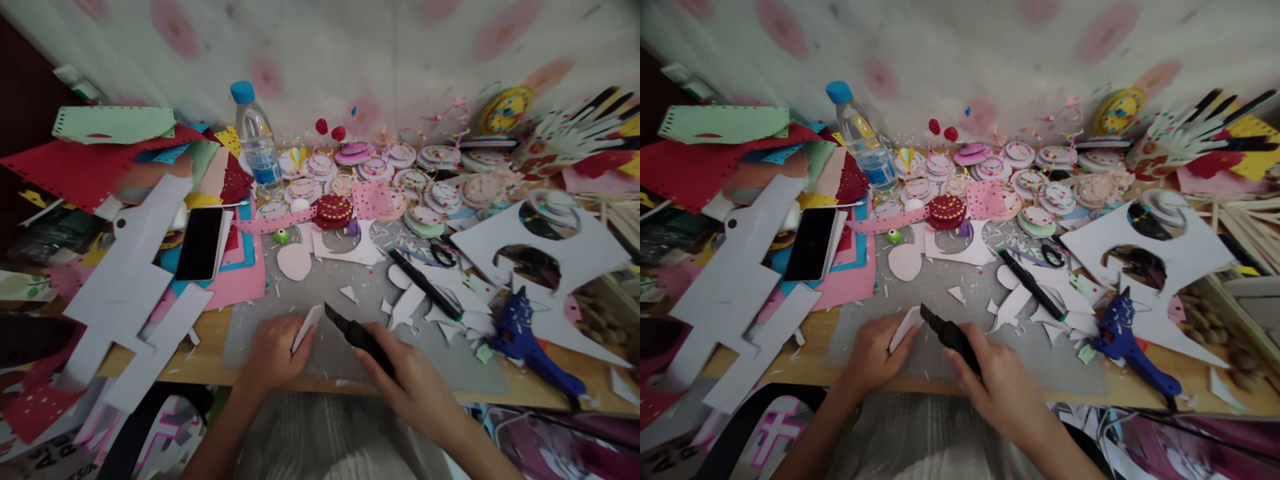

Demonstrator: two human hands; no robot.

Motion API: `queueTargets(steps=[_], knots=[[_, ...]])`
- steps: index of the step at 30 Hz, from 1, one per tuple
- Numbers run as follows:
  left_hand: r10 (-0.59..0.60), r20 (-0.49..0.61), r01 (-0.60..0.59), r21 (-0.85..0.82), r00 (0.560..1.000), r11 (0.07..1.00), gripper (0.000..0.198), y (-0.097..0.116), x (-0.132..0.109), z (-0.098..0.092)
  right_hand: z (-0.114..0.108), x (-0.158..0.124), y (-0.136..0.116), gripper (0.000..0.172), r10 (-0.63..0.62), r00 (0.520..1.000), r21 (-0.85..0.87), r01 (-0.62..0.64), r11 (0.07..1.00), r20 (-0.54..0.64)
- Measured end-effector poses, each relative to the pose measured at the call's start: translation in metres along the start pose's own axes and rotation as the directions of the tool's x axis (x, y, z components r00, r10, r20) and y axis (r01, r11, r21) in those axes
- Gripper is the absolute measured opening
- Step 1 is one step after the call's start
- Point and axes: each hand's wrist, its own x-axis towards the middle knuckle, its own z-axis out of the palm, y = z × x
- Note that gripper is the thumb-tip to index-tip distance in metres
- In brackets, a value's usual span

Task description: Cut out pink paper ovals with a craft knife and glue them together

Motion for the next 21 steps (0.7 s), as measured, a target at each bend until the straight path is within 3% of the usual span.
queueTargets(steps=[4,8,21], knots=[[0.034,-0.013,-0.034,0.018,0.999,0.999,0.023,0.000,0.000,0.006,0.001,0.000,-0.013,0.022,-0.119,0.992,-0.245,0.127,0.961,0.046],[0.034,-0.016,-0.034,0.042,0.999,0.999,0.020,-0.001,0.000,0.008,0.003,0.006,-0.025,0.020,-0.156,0.981,-0.373,0.189,0.908,0.118],[0.086,-0.001,-0.086,0.033,0.996,0.996,0.020,0.001,0.003,0.005,-0.006,0.013,-0.027,0.024,-0.155,0.973,-0.489,0.221,0.844,0.171]])
